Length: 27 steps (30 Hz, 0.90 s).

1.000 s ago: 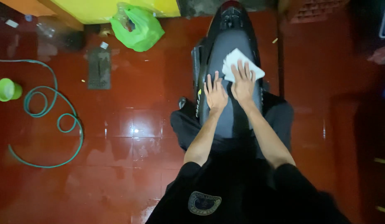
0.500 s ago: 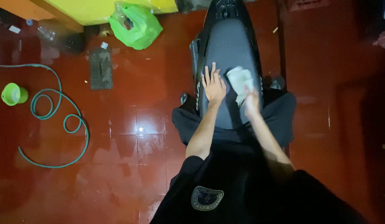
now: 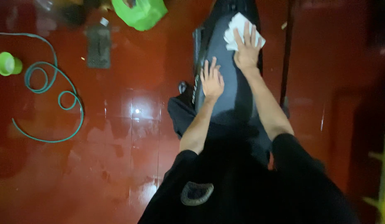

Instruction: The person wipes the seat of a motorcycle with a white cloth. They repeatedly wipe different sections of the seat, fold the cloth, and continue cleaning the surface.

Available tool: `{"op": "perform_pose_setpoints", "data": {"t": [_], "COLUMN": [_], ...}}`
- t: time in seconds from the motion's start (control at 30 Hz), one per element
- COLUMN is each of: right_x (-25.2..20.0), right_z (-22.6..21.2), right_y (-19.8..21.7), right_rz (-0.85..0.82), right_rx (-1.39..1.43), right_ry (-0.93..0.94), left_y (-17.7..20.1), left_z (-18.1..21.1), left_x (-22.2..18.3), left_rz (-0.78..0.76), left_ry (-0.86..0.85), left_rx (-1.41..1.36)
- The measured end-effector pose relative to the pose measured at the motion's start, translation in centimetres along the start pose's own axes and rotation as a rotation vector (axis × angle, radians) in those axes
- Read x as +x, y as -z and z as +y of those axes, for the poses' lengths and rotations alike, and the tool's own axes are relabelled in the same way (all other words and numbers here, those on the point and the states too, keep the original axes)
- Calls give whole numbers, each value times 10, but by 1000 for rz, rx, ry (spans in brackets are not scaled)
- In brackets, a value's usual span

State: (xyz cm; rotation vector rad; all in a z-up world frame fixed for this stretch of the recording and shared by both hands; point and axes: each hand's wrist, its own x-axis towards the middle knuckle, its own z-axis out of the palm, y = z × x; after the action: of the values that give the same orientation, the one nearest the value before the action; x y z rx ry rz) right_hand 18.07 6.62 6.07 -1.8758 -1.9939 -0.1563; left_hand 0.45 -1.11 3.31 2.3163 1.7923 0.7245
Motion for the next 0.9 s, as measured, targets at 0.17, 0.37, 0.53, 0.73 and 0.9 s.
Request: {"op": "perform_pose_setpoints", "data": {"t": [0.17, 0.37, 0.53, 0.73, 0.9], "right_x": [28, -1, -53, -76, -95], "right_z": [-15, -34, -46, -61, -55], "right_y": [9, 33, 32, 56, 21], "right_rz": [47, -103, -189, -333, -43], "right_rx": [-34, 75, 168, 977, 1315], "right_ry": [-80, -81, -28, -553, -886], "left_y": [25, 16, 0, -1, -5], "left_z": [11, 3, -5, -7, -12], "left_x": [33, 19, 10, 7, 10], "left_rz": [116, 45, 199, 139, 150], "left_ry": [-32, 18, -40, -58, -91], "left_rx": [-17, 24, 79, 62, 33]}}
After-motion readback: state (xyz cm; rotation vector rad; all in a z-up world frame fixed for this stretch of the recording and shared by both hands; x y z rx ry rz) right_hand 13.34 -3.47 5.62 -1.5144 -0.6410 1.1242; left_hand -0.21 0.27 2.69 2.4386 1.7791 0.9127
